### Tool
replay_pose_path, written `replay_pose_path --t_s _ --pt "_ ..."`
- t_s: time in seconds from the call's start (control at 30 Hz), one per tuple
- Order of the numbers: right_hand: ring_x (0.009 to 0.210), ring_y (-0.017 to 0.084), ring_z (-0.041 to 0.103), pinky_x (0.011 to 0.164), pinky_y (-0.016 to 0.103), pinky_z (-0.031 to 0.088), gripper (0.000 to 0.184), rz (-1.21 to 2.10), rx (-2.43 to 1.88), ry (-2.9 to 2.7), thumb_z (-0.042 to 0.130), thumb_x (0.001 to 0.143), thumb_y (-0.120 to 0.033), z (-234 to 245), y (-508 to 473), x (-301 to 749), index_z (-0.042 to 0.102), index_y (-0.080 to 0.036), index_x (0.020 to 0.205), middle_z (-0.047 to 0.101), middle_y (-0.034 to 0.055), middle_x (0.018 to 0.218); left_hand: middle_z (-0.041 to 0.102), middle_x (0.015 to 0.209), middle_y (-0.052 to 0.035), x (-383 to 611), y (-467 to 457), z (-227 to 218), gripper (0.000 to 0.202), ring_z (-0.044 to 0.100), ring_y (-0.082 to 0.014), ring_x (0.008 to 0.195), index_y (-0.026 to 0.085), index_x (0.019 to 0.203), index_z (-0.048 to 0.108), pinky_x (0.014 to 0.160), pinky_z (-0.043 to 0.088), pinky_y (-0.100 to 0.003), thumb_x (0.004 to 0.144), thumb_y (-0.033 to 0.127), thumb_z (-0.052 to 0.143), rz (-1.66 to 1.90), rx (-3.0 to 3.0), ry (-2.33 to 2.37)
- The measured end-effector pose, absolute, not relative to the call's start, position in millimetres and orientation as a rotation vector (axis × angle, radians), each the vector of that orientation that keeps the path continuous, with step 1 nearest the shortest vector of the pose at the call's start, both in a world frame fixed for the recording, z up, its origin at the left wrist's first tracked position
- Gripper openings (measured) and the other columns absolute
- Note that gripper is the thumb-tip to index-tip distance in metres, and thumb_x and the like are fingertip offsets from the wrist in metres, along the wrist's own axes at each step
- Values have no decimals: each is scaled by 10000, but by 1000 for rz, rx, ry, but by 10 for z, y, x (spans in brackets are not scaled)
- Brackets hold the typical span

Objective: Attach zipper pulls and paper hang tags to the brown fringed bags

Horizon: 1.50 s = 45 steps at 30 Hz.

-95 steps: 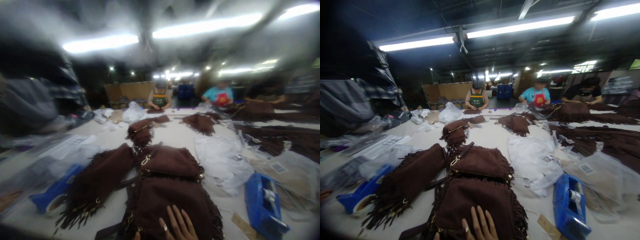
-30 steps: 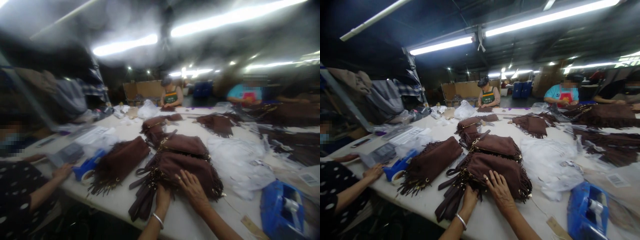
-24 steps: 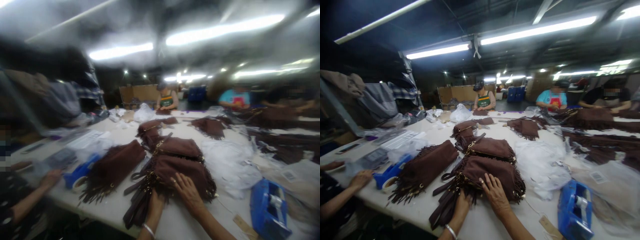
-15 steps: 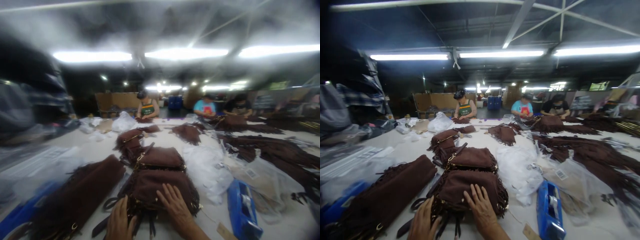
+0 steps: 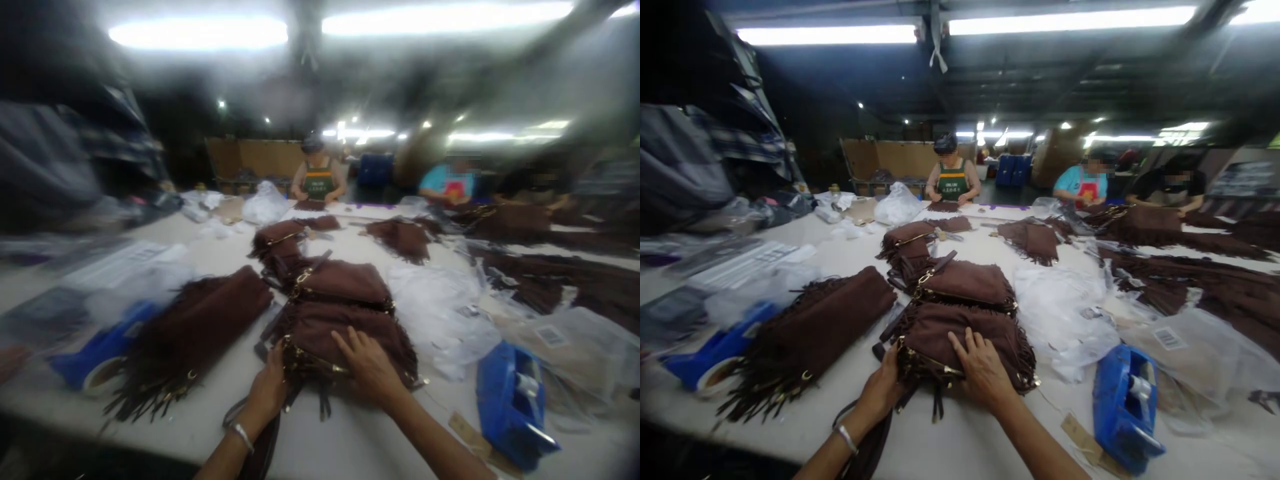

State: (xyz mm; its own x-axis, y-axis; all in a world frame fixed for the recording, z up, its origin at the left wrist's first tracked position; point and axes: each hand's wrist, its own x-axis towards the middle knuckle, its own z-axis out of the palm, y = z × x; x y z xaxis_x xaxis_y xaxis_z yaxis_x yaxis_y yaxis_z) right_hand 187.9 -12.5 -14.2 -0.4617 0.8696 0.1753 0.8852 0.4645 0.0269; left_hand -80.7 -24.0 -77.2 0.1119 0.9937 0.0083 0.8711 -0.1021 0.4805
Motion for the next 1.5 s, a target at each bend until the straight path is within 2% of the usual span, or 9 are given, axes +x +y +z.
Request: replay_pose_path --t_s 0.2,0.4,0.57,0.67,0.77,0.9,1.07,1.27,1.5 --pt "1220 337 436 968 445 380 940 -223 -1460 -2561 647 641 -168 -189 -365 1864 260 -263 1492 387 160 1473 286 1518 -185 -966 -571 -849 907 487 -292 1265 195 1489 20 983 431 -384 729 23 485 377 2101 1738" --pt "1219 368 443 952 483 389 876 -250 -1497 -2540 628 657 -152 -117 -333 1807 318 -209 1474 423 197 1437 414 1427 -175 -942 -485 -546 808 560 -301 1165 180 1467 183 929 458 -373 749 118 549 316 2071 1852" --pt "1323 323 362 1034 477 343 691 -151 -1301 -2448 567 805 -239 -16 -643 1672 340 -209 1457 396 135 1477 366 1464 -128 -890 -788 -255 591 369 -297 1341 197 1393 352 1088 326 -462 831 202 533 781 2126 1962" --pt "1177 310 494 967 465 397 441 -115 -1256 -2334 543 877 -293 -26 -816 1436 516 -200 1308 554 140 1307 559 1270 -104 -747 -911 -133 318 502 -248 1217 206 1213 535 1051 379 -426 920 257 422 1071 1895 1809" --pt "969 288 583 831 437 465 293 -123 -1323 -2260 509 912 -275 -126 -872 1180 593 -184 1177 629 142 1127 669 1029 -103 -598 -893 -137 302 633 -249 975 173 1105 581 868 497 -395 904 364 460 1124 1451 1559" --pt "1003 270 601 814 391 508 306 -39 -1310 -2198 438 925 -193 -307 -938 985 578 -152 1194 594 173 1201 680 911 -100 -499 -845 -240 421 659 -225 824 134 985 584 734 515 -334 845 529 540 1132 952 1333" --pt "1159 231 558 908 368 505 384 177 -1164 -2259 379 905 -102 -438 -1098 1134 556 -213 1228 442 132 1439 660 870 -70 -452 -890 -251 438 633 -169 760 144 987 579 703 484 -276 779 518 672 1203 802 1189" --pt "982 203 610 859 353 502 280 222 -1345 -2102 404 936 -130 -415 -1098 1779 582 -219 1134 661 77 1084 485 554 46 -450 -958 -203 443 534 -113 562 133 891 607 541 432 -205 767 554 670 1096 768 1249" --pt "950 238 563 852 410 496 434 196 -1643 -1883 470 910 -164 -404 -896 1965 419 -163 1341 623 100 1067 675 754 -29 -383 -646 -363 504 655 -204 697 138 875 633 643 572 -300 566 487 824 1074 611 1292"
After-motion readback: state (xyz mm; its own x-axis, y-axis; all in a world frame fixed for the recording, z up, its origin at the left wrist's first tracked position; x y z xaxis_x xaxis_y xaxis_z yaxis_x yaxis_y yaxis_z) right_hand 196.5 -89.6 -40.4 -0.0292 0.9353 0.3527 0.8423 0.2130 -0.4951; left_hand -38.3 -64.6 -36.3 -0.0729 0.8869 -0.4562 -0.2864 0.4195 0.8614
